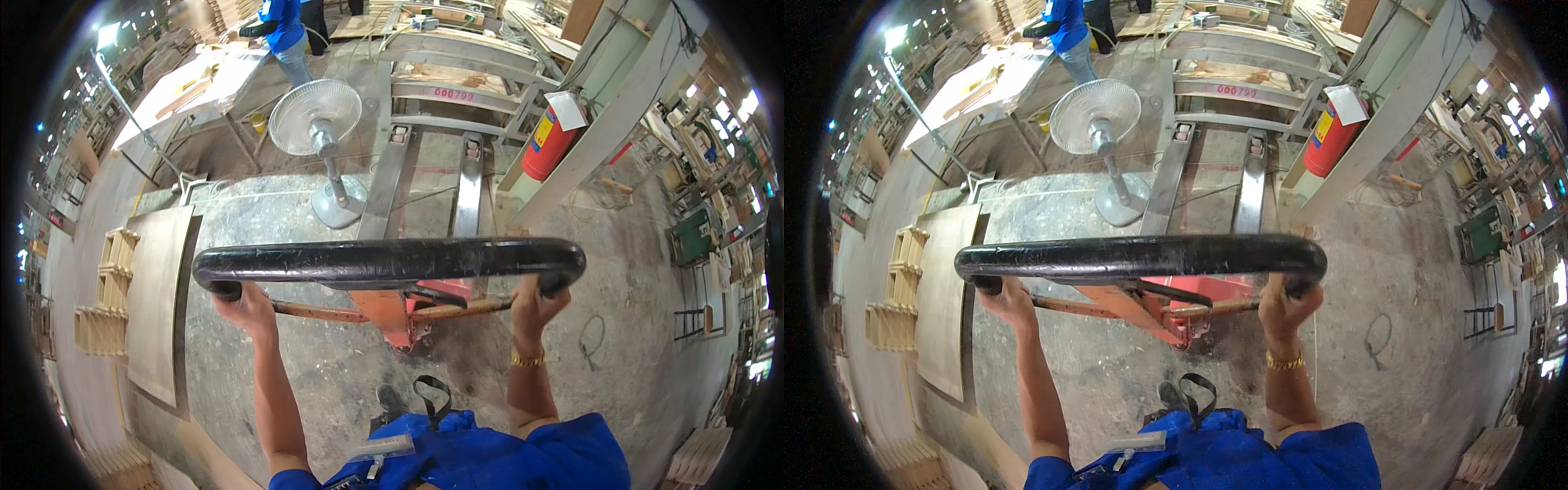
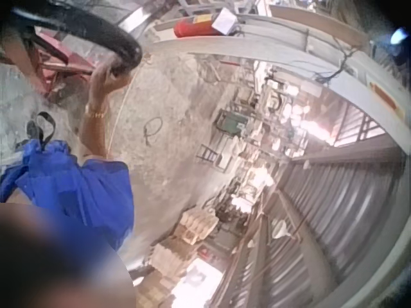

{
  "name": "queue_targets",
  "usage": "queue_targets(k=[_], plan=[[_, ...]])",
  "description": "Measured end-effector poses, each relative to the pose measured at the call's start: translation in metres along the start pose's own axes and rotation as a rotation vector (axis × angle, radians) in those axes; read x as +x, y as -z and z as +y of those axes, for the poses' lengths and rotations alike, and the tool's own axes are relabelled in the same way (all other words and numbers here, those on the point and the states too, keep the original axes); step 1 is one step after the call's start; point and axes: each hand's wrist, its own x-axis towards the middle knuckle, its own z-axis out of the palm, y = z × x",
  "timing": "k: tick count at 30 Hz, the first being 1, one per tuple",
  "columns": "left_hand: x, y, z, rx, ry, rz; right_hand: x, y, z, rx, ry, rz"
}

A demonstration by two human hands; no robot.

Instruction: The person operates a red manual pallet jack in a woodworking workshop. They pull the jack forward, maneuver it around stacks of wooden parts, and lift a large wooden panel onto the forks. The person then positions the loaded jack near a workbench where other workers are present.

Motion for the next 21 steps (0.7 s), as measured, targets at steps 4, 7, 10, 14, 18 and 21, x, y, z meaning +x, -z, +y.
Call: queue_targets(k=[4, 7, 10, 14, 18, 21], plan=[[0.035, -0.04, -0.02, 0.083, -0.189, -0.018, -0.011, -0.008, 0.007, 0.048, 0.034, 0.087], [0.053, -0.062, -0.026, 0.179, -0.244, -0.06, -0.015, -0.013, 0.017, -0.026, 0.21, 0.126], [0.062, -0.073, -0.03, 0.293, -0.219, -0.072, -0.014, -0.014, 0.025, 0.361, 0.034, 0.054], [0.072, -0.09, -0.044, 0.054, -0.317, -0.133, 0.006, -0.025, 0.03, -0.161, 0.132, 0.147], [0.093, -0.131, -0.063, -0.005, -0.134, -0.118, 0.049, -0.054, 0.034, -0.229, 0.14, 0.184], [0.108, -0.173, -0.074, -0.106, -0.264, -0.068, 0.08, -0.079, 0.041, -0.204, 0.174, 0.233]])
